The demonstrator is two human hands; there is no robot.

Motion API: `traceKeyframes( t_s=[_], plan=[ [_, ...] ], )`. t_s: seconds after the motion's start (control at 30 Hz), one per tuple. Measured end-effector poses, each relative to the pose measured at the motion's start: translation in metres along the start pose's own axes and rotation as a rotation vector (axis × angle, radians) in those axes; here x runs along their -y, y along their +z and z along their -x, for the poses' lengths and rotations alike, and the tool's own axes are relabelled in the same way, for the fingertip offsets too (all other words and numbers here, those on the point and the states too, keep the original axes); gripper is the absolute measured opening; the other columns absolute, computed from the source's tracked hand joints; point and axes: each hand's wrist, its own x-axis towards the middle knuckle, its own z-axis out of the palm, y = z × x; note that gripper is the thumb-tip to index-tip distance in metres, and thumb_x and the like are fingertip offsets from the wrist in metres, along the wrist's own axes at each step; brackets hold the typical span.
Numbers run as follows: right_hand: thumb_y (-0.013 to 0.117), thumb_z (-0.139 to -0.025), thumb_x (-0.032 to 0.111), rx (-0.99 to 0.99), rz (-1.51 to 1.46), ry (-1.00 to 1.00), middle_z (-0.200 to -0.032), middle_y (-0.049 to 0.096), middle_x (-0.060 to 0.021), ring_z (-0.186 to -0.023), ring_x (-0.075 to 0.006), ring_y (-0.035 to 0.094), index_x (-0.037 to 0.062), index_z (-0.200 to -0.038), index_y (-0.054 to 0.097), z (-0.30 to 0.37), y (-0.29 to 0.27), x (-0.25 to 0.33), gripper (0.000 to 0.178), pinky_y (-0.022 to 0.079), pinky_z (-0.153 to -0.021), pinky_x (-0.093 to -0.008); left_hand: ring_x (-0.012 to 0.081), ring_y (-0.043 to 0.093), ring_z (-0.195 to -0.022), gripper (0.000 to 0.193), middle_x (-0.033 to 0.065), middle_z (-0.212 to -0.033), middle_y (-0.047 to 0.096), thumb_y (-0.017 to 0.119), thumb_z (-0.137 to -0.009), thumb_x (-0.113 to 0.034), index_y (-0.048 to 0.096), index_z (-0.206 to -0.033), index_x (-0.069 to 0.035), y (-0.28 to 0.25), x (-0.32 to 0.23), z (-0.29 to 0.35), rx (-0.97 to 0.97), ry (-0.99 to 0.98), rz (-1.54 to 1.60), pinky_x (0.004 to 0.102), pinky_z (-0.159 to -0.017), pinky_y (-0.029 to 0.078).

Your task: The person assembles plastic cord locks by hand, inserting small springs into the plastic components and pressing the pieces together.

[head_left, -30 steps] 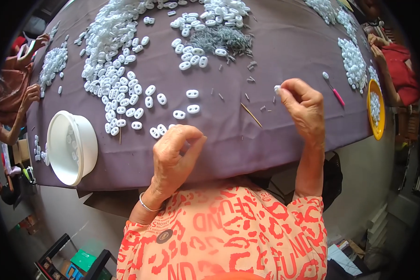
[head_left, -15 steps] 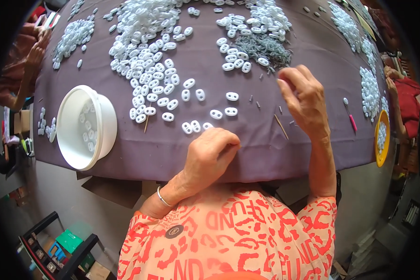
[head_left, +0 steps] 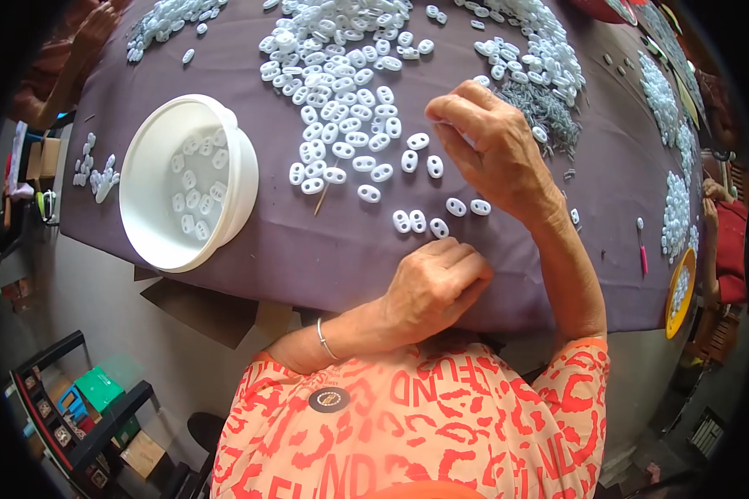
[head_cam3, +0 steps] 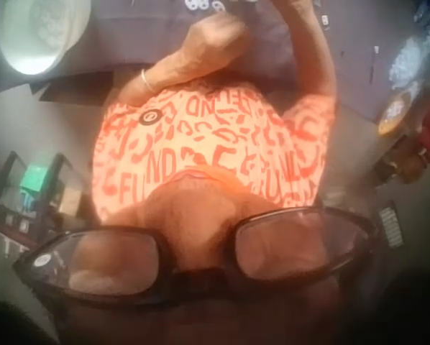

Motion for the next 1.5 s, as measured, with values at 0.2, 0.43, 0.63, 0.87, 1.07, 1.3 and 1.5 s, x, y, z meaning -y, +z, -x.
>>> traceKeyframes(
  t_s=[0.2,0.43,0.63,0.87,1.07,1.3,1.5],
  plan=[
    [0.063,-0.074,0.004,0.111,-0.008,-0.022,-0.081,0.056,-0.0077,-0.072,-0.0252,0.058,0.0047,-0.088,0.061,-0.024,0.026,0.009,0.014,0.046,-0.063,-0.0336,0.0237,0.056,-0.068,0.016,0.0058,-0.074,0.058,0.066,-0.066,0.000,0.056,-0.077,-0.006,0.000,0.000,0.003,0.000,-0.025,0.060,0.0341,-0.059,0.046],
    [0.066,-0.070,0.007,0.200,0.102,0.046,-0.087,0.053,-0.0076,-0.086,-0.0258,0.054,0.0073,-0.090,0.061,-0.032,0.036,0.009,0.020,0.044,-0.074,-0.0357,0.0236,0.055,-0.067,0.016,0.0058,-0.072,0.058,0.066,-0.065,-0.001,0.055,-0.076,-0.006,-0.001,0.000,0.004,0.002,-0.044,0.110,0.0337,-0.059,0.046],
    [0.066,-0.067,0.002,0.095,0.185,-0.054,-0.085,0.052,-0.0079,-0.083,-0.0275,0.053,0.0042,-0.082,0.055,-0.009,0.028,0.010,0.019,0.045,-0.072,-0.0356,0.0241,0.055,-0.067,0.016,0.0060,-0.071,0.057,0.066,-0.066,-0.001,0.055,-0.077,-0.006,-0.002,-0.002,0.003,0.016,-0.044,0.138,0.0345,-0.059,0.046],
    [0.062,-0.073,-0.009,-0.085,-0.077,0.020,-0.075,0.058,-0.0078,-0.061,-0.0161,0.054,-0.0016,-0.083,0.057,0.037,-0.014,0.019,0.013,0.044,-0.054,-0.0243,0.0260,0.057,-0.069,0.016,0.0076,-0.074,0.059,0.067,-0.065,0.003,0.058,-0.077,-0.003,-0.005,0.000,0.003,0.029,-0.069,0.188,0.0345,-0.061,0.046],
    [0.066,-0.069,-0.008,-0.209,0.129,0.122,-0.077,0.058,-0.0093,-0.065,-0.0193,0.056,-0.0008,-0.083,0.058,0.097,-0.029,0.026,0.017,0.046,-0.057,-0.0289,0.0129,0.057,-0.066,0.018,0.0048,-0.075,0.061,0.062,-0.068,0.011,0.060,-0.081,-0.002,-0.009,-0.006,0.000,-0.043,-0.162,0.248,0.0245,-0.057,0.044],
    [0.068,-0.067,-0.008,-0.218,0.045,0.219,-0.084,0.058,-0.0115,-0.071,-0.0220,0.057,-0.0005,-0.087,0.060,0.143,-0.029,0.033,0.022,0.047,-0.060,-0.0288,0.0190,0.058,-0.063,0.019,0.0077,-0.074,0.060,0.067,-0.067,0.008,0.058,-0.080,-0.002,-0.008,-0.003,-0.002,0.020,-0.151,0.110,0.0275,-0.055,0.046],
    [0.064,-0.069,-0.011,-0.285,-0.025,0.414,-0.082,0.057,-0.0086,-0.070,-0.0185,0.056,-0.0002,-0.085,0.060,0.155,-0.036,0.033,0.020,0.046,-0.059,-0.0268,0.0080,0.054,-0.059,0.016,0.0030,-0.071,0.059,0.067,-0.070,0.007,0.059,-0.080,-0.002,-0.004,-0.007,0.001,-0.048,-0.386,0.189,0.0216,-0.052,0.043]
  ],
)
